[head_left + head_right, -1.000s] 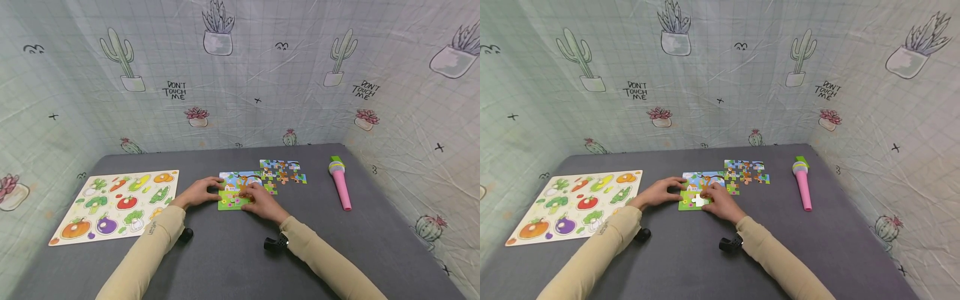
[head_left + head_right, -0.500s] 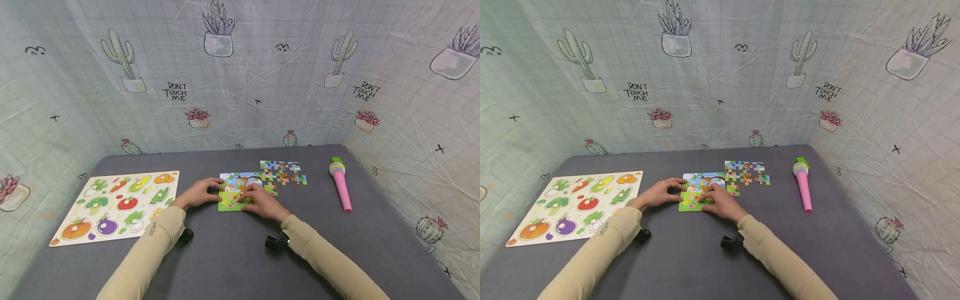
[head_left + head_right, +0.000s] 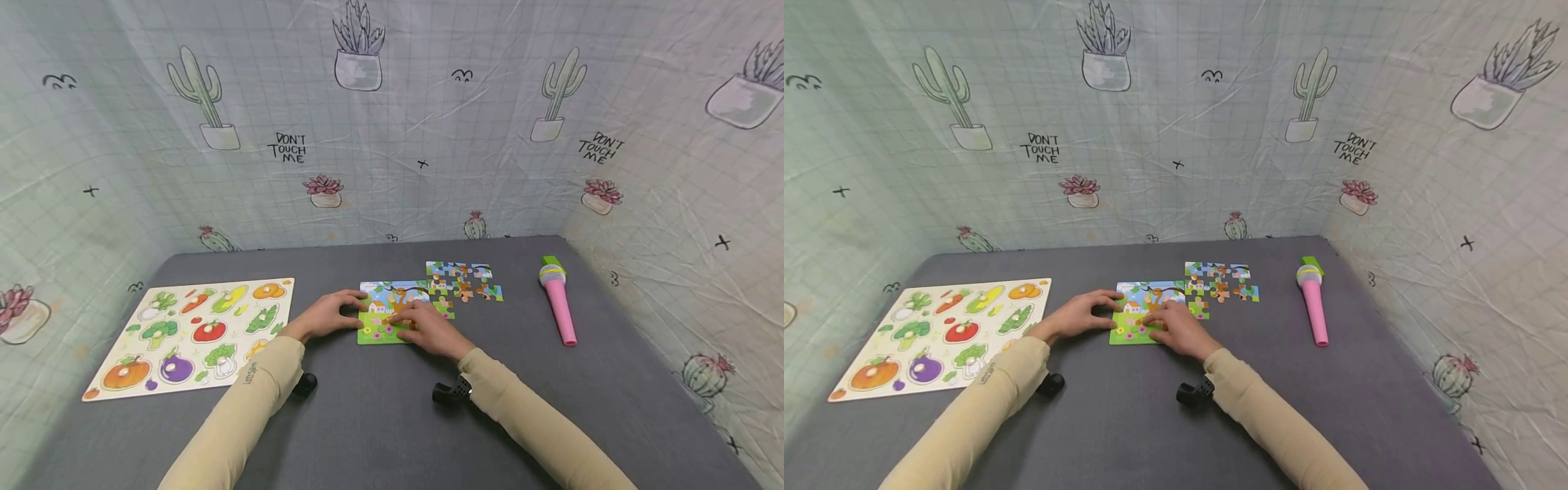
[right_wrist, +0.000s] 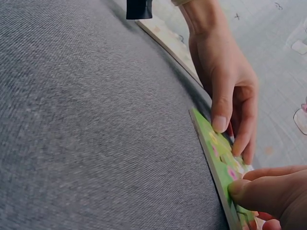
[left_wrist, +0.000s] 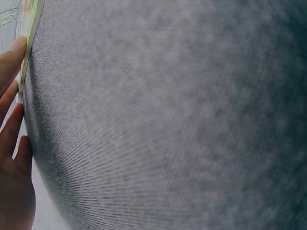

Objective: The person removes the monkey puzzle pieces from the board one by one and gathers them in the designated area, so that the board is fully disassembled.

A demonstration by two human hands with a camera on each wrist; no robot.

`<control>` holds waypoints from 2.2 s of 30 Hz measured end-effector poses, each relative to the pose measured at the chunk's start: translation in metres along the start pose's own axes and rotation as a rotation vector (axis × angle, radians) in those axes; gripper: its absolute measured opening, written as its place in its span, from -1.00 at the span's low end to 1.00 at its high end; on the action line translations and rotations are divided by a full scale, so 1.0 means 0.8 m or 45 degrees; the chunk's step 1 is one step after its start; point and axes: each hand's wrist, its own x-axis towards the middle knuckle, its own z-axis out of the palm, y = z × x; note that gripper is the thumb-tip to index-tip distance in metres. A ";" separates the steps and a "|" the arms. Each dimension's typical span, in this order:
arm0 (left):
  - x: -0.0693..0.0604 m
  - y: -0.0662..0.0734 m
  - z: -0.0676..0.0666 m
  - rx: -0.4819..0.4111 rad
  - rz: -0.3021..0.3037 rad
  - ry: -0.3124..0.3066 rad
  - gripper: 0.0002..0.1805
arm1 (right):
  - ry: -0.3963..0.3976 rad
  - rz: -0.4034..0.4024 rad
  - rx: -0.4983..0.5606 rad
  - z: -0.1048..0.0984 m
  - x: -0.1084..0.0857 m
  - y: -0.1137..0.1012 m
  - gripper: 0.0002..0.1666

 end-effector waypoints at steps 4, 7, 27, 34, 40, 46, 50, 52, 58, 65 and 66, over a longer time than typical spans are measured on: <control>0.000 0.003 -0.001 0.000 0.005 0.003 -0.66 | -0.018 0.015 0.008 -0.003 0.004 -0.001 -0.68; 0.000 0.003 -0.002 0.005 0.008 0.002 -0.66 | -0.020 0.010 0.015 -0.004 0.006 -0.001 -0.67; -0.001 0.003 -0.003 0.001 0.006 -0.011 -0.65 | 0.100 0.275 0.494 -0.033 -0.008 0.015 -0.69; 0.002 -0.001 -0.004 0.004 -0.018 -0.023 -0.65 | 0.179 0.352 0.540 -0.052 -0.034 0.024 -0.64; 0.001 -0.004 -0.006 -0.008 0.012 -0.026 -0.64 | 0.241 0.455 0.482 -0.062 -0.058 0.054 -0.63; 0.001 -0.006 -0.006 0.008 0.052 -0.021 -0.63 | 0.290 0.552 0.442 -0.082 -0.084 0.077 -0.63; 0.002 -0.006 -0.006 -0.022 0.002 -0.037 -0.63 | 0.252 0.580 0.388 -0.087 -0.093 0.089 -0.64; 0.003 -0.006 -0.005 -0.022 -0.018 -0.042 -0.63 | 0.225 0.575 0.359 -0.087 -0.095 0.093 -0.64; 0.005 -0.006 -0.005 0.008 -0.037 -0.048 -0.65 | 0.199 0.533 0.335 -0.082 -0.092 0.099 -0.64; 0.005 -0.002 -0.007 -0.002 -0.036 -0.054 -0.66 | 0.254 0.480 0.147 -0.075 -0.086 0.101 -0.64; 0.004 -0.002 -0.008 -0.005 -0.035 -0.055 -0.65 | 0.266 0.482 0.127 -0.074 -0.085 0.101 -0.65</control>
